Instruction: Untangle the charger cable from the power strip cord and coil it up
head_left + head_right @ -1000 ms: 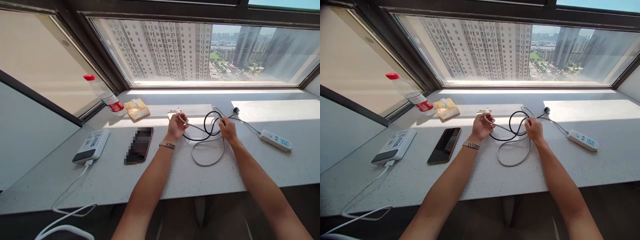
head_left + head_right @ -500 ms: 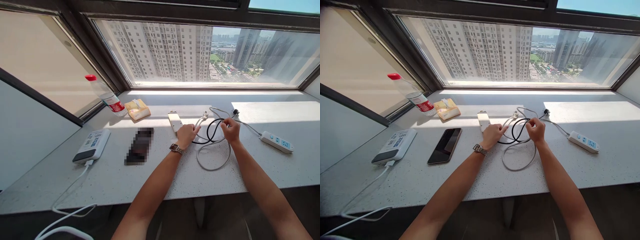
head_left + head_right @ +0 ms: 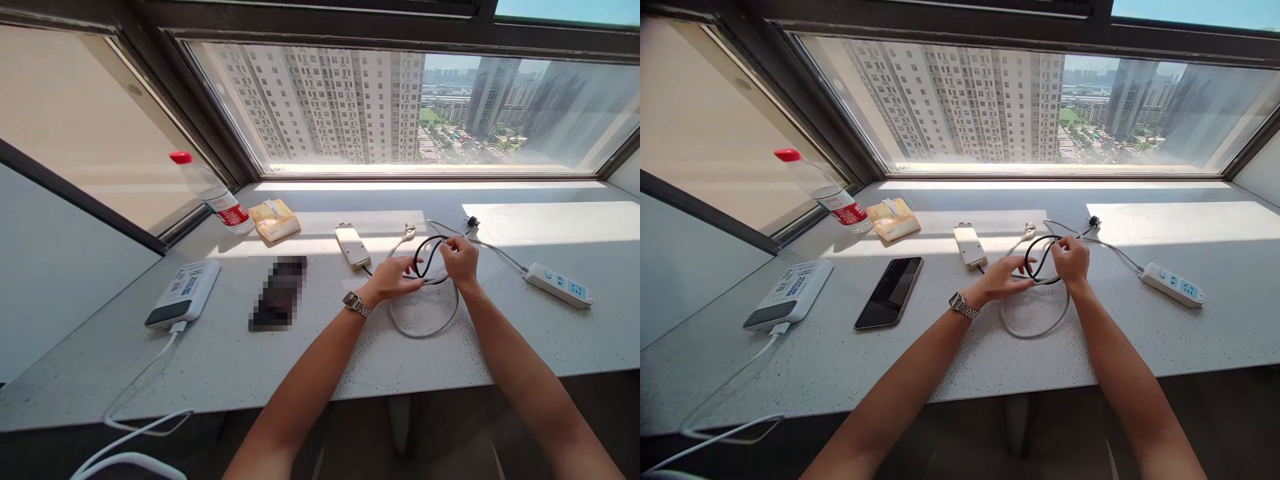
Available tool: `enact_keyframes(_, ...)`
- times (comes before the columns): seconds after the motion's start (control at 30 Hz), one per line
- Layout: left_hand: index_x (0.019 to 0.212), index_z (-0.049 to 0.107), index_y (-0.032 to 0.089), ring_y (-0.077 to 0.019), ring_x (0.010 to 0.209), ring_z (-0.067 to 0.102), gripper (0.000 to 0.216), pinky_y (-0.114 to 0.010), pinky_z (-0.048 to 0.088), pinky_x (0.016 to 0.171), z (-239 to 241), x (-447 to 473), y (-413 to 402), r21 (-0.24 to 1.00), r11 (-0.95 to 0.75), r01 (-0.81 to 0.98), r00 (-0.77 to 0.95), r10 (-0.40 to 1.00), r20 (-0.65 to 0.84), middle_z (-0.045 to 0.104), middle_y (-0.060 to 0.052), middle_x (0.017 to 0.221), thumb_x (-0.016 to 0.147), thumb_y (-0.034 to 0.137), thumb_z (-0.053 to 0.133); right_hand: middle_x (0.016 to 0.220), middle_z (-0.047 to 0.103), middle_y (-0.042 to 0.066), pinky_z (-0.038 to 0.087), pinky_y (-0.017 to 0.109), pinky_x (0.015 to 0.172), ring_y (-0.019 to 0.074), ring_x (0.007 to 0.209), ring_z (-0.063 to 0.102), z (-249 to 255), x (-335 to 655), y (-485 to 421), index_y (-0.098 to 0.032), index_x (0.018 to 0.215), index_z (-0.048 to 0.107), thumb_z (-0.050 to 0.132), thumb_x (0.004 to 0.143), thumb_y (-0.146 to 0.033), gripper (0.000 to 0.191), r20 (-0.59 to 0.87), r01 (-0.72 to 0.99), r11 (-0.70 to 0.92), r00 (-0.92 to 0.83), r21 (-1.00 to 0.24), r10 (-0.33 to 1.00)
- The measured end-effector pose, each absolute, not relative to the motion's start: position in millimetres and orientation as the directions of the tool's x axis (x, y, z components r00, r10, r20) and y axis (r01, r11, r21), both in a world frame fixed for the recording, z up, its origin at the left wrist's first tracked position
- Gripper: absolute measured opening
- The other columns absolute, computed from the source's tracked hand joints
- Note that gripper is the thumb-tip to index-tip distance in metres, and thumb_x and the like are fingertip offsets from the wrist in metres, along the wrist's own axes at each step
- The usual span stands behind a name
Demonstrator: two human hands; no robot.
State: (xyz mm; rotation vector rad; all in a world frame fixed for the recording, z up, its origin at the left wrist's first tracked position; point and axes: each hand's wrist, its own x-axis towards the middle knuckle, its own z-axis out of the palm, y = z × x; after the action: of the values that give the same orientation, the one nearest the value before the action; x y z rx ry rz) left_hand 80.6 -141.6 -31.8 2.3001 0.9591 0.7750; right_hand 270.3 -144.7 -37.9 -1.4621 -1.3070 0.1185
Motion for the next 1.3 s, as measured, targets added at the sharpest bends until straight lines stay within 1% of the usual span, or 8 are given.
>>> enact_keyframes(0.17,0.079,0.068,0.019,-0.0169,0.067,0.058,0.018,-0.027,0.041,0.059,-41.3,89.4,-141.8,0.699,-0.595,0.396,0.544,0.766,0.343,0.066,-0.004,0.073,0.079,0.037,0.066,0.063,0.057,0.002,0.044,0.033,0.067,0.0189,0.067,0.054,-38.3,275.4,-140.9,-0.021,0.061,0.055,0.052,0.076,-0.037,0.022,0.536,0.449,0.334,0.463,-0.828,0.705)
enact_keyframes(0.4,0.069,0.06,0.017,-0.013,0.058,0.053,0.027,-0.024,0.042,0.054,-32.6,81.9,-135.3,0.843,-0.481,0.24,0.39,0.843,0.37,0.058,-0.001,0.062,0.082,0.041,0.058,0.072,0.059,0.005,0.047,0.033,0.067,0.0194,0.072,0.058,-45.8,291.3,-125.4,-0.02,0.071,0.052,0.042,0.085,-0.046,0.031,0.372,0.188,0.344,0.692,-0.92,0.618)
enact_keyframes(0.53,0.07,0.058,0.017,-0.0098,0.045,0.049,0.027,-0.023,0.039,0.046,-24.2,77.6,-135.6,0.92,-0.37,0.132,0.35,0.885,0.306,0.054,0.002,0.055,0.081,0.042,0.06,0.073,0.06,0.005,0.046,0.035,0.069,0.0204,0.072,0.056,-45.8,292.8,-129.3,-0.02,0.072,0.056,0.049,0.083,-0.058,0.04,0.476,0.373,0.312,0.523,-0.874,0.707)
enact_keyframes(0.67,0.071,0.059,0.016,-0.0066,0.042,0.041,0.026,-0.02,0.032,0.042,-17.0,72.6,-133.3,0.92,-0.384,0.074,0.265,0.897,0.353,0.048,0.004,0.053,0.082,0.04,0.059,0.075,0.066,0.005,0.042,0.039,0.084,0.0231,0.081,0.058,-41.3,285.0,-140.0,-0.021,0.066,0.061,0.06,0.078,-0.062,0.043,0.536,0.695,0.342,0.073,-0.633,0.841)
enact_keyframes(0.73,0.072,0.06,0.016,-0.0061,0.042,0.035,0.026,-0.02,0.028,0.041,-13.2,68.9,-131.1,0.912,-0.408,0.04,0.199,0.898,0.393,0.042,0.005,0.05,0.082,0.04,0.059,0.063,0.062,0.002,0.037,0.042,0.092,0.0192,0.07,0.056,-39.3,280.6,-143.2,-0.02,0.057,0.055,0.057,0.082,-0.058,0.045,0.505,0.765,0.317,0.012,-0.561,0.863)
enact_keyframes(0.97,0.062,0.054,0.018,-0.0071,0.043,0.025,0.029,-0.022,0.019,0.041,-1.1,53.1,-125.0,0.915,-0.404,0.002,0.038,0.914,0.404,0.027,0.007,0.047,0.081,0.039,0.061,0.052,0.055,0.0,0.039,0.035,0.079,0.0147,0.055,0.047,-36.3,282.7,-142.2,-0.021,0.056,0.056,0.051,0.088,-0.06,0.051,0.595,0.791,0.261,0.156,-0.553,0.788)
enact_keyframes(1.13,0.059,0.057,0.017,-0.0072,0.043,0.027,0.029,-0.022,0.021,0.042,-2.3,38.3,-115.9,0.909,-0.411,0.064,-0.073,0.907,0.415,0.03,0.006,0.046,0.08,0.036,0.062,0.073,0.067,0.006,0.039,0.038,0.081,0.0217,0.074,0.059,-33.4,298.4,-139.4,-0.021,0.067,0.066,0.053,0.084,-0.065,0.049,0.552,0.802,0.171,0.222,-0.572,0.804)
enact_keyframes(1.3,0.057,0.058,0.017,-0.0063,0.04,0.024,0.03,-0.022,0.02,0.04,-6.5,28.9,-106.3,0.921,-0.39,0.001,-0.221,0.898,0.381,0.028,0.006,0.043,0.08,0.036,0.062,0.09,0.07,0.009,0.031,0.055,0.094,0.0316,0.094,0.059,-35.3,319.0,-136.8,-0.021,0.077,0.068,0.062,0.075,-0.06,0.04,0.389,0.83,-0.122,0.38,-0.545,0.839)
